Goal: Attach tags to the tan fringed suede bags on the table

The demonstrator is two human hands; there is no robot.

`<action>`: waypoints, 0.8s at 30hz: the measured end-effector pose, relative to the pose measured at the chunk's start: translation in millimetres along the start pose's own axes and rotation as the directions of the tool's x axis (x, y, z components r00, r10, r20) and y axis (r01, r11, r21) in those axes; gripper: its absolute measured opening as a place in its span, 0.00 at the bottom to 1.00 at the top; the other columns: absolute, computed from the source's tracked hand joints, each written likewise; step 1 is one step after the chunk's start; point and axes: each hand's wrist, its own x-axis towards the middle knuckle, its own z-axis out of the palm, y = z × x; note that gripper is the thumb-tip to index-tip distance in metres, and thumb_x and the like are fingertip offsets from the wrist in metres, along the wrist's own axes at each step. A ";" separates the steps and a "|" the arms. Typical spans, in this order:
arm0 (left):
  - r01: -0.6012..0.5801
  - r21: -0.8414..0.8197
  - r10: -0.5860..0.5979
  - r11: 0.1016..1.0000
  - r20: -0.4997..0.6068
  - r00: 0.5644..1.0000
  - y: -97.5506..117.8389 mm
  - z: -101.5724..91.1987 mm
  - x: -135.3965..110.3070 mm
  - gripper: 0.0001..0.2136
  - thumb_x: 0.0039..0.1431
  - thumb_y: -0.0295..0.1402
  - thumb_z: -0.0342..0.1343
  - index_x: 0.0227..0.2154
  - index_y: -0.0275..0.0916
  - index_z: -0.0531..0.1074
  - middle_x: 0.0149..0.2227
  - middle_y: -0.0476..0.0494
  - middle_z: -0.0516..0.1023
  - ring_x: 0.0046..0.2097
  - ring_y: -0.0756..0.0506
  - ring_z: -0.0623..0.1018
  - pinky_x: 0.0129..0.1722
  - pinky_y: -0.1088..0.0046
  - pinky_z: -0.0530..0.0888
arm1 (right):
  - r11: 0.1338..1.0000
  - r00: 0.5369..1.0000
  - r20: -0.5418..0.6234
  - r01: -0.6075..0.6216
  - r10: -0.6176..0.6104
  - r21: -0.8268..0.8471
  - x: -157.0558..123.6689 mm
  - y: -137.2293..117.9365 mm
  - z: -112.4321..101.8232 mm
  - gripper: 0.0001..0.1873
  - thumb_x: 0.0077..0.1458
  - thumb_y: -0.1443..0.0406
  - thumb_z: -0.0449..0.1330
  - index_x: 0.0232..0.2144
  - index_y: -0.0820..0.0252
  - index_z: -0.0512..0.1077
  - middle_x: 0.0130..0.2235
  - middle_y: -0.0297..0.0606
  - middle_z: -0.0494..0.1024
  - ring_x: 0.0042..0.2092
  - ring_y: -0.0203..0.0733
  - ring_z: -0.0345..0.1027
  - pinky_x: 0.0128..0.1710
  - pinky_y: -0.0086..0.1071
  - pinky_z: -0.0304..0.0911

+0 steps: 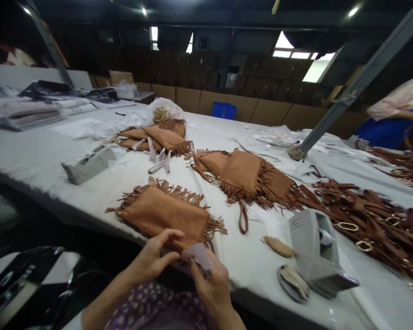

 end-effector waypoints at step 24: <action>0.487 -0.317 -0.479 0.814 0.109 0.871 -43.2 10.9 -57.2 0.25 0.44 0.54 0.61 0.22 0.32 0.74 0.21 0.45 0.73 0.21 0.51 0.67 0.22 0.76 0.59 | 0.824 0.904 0.208 0.426 -0.374 -0.374 5.1 25.3 24.8 0.24 0.50 0.79 0.48 0.46 0.60 0.71 0.47 0.47 0.72 0.49 0.50 0.65 0.46 0.49 0.68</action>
